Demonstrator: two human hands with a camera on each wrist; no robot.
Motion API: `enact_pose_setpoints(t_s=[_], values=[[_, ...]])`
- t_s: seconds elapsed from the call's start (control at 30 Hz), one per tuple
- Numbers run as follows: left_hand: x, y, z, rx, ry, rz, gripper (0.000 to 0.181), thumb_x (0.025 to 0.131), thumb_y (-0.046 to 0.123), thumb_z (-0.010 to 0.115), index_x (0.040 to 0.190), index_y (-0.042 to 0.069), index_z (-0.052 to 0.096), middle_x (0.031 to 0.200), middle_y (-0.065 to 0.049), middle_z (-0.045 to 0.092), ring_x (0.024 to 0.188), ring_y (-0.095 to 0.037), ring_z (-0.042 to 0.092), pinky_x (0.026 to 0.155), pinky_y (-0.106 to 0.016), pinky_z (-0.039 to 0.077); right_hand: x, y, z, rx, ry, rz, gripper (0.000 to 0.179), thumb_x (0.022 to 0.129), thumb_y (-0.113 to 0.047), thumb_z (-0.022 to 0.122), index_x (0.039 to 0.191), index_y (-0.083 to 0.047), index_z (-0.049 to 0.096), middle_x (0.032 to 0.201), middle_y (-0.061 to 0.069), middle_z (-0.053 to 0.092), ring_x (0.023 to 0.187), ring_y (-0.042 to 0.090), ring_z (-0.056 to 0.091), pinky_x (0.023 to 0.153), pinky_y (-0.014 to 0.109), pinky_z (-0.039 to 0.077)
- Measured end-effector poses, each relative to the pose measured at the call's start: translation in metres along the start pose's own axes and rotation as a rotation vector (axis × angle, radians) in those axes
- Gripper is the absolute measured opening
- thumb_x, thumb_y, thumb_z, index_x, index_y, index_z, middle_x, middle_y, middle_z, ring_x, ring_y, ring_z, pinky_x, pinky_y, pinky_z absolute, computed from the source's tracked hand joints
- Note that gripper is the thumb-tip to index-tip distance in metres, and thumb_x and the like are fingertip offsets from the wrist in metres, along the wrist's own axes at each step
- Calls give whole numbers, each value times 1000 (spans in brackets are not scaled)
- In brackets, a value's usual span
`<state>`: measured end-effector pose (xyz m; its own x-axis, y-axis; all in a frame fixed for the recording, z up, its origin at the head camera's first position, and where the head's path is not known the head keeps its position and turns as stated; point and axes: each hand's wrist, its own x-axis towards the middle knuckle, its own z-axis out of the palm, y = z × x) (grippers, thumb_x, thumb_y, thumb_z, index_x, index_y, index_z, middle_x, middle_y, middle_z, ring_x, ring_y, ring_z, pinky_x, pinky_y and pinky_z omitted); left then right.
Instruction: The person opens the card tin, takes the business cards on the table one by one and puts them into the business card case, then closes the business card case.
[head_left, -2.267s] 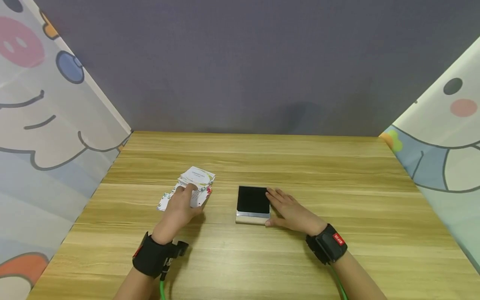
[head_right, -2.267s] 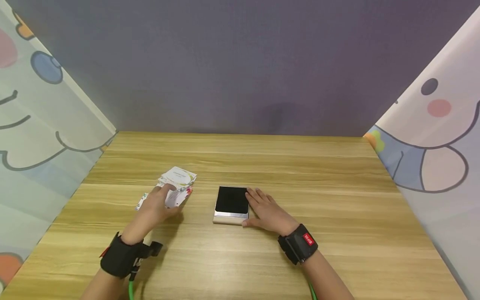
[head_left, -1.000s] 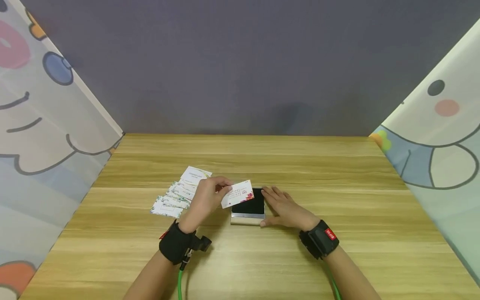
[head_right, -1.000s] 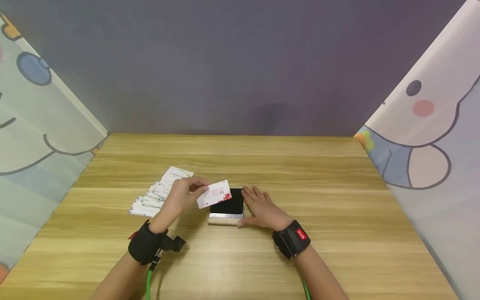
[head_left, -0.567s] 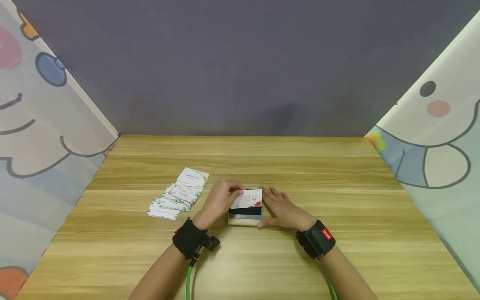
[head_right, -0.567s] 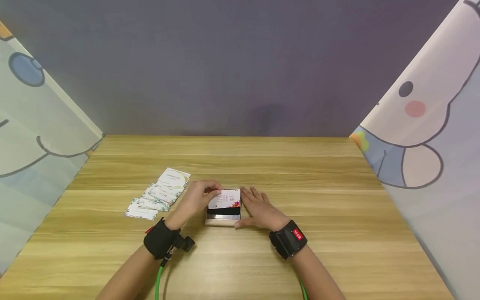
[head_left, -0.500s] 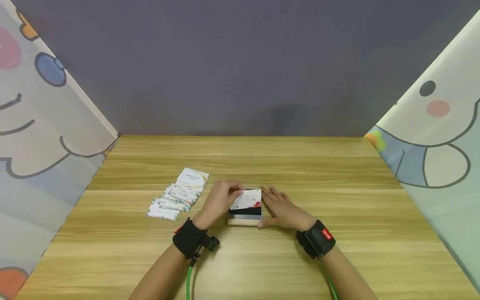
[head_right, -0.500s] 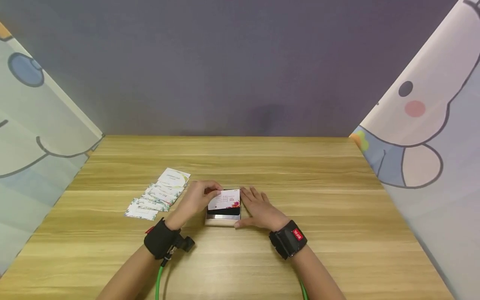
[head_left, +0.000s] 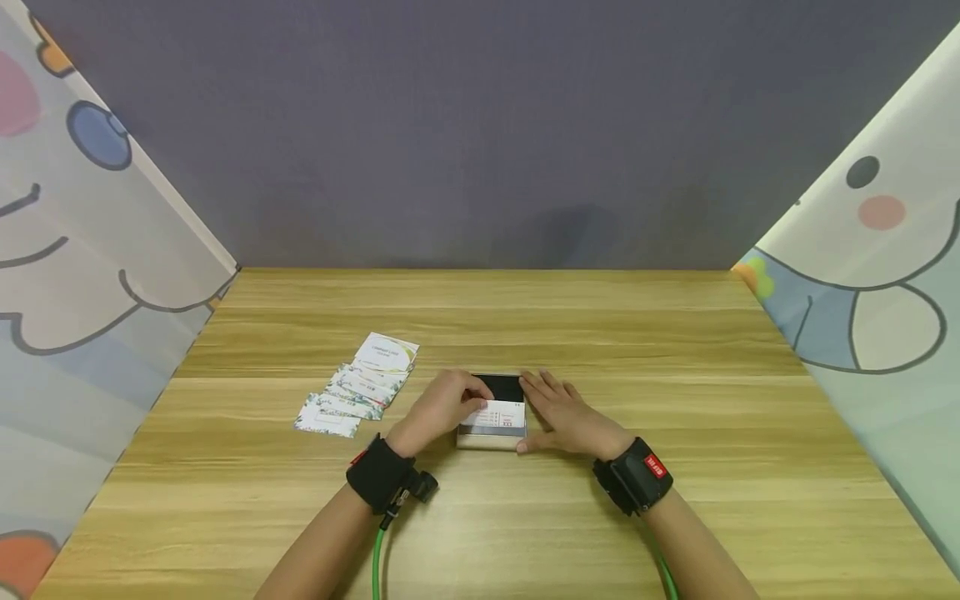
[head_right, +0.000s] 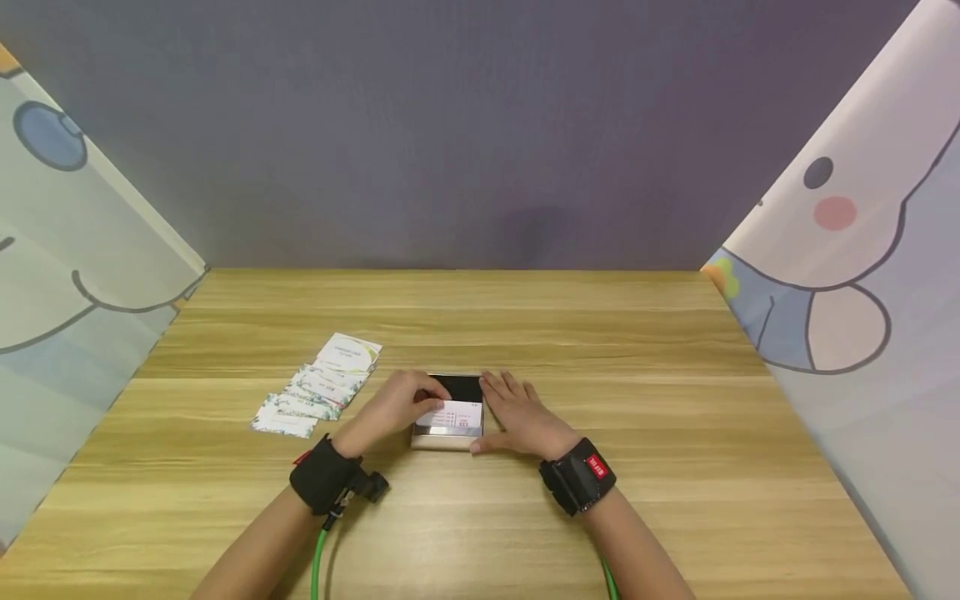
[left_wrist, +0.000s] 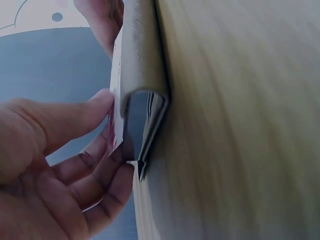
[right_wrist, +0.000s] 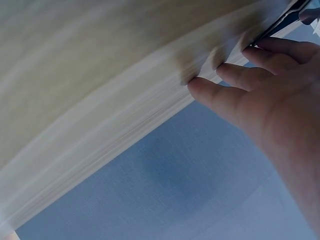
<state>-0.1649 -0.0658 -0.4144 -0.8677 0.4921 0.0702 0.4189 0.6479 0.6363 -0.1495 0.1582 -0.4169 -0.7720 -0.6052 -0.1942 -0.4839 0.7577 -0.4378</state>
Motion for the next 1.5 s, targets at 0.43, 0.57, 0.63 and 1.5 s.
enact_pose_setpoints(t_s=[0.43,0.57,0.63,1.5], values=[[-7,4,-4,69,-95,76,15,84,2,62,96,4,71,87,-7,63,77,-15,55,65,-21,45,-1,0,-2,12,-2,4,96,79,-54,60,145,-1,16,153,14,11,140,37,4,109,59,11],[-12,5,-7,161,-145,112,23,86,3,59,108,5,68,90,-6,57,78,-17,47,78,-31,43,-1,0,-2,13,-7,0,95,79,-54,60,145,-2,16,153,13,10,140,37,4,109,59,10],[-15,6,-9,218,-181,138,27,87,5,60,114,6,65,90,-6,54,78,-17,44,85,-38,41,-1,0,-3,14,-9,0,95,79,-55,60,145,-2,16,153,13,10,140,37,4,109,59,10],[-31,-33,-65,393,1,5,37,88,12,61,123,4,55,124,-17,54,114,-39,48,93,-55,39,-2,1,-1,-16,-3,-24,95,80,-53,61,145,0,16,153,15,11,140,39,5,109,60,11]])
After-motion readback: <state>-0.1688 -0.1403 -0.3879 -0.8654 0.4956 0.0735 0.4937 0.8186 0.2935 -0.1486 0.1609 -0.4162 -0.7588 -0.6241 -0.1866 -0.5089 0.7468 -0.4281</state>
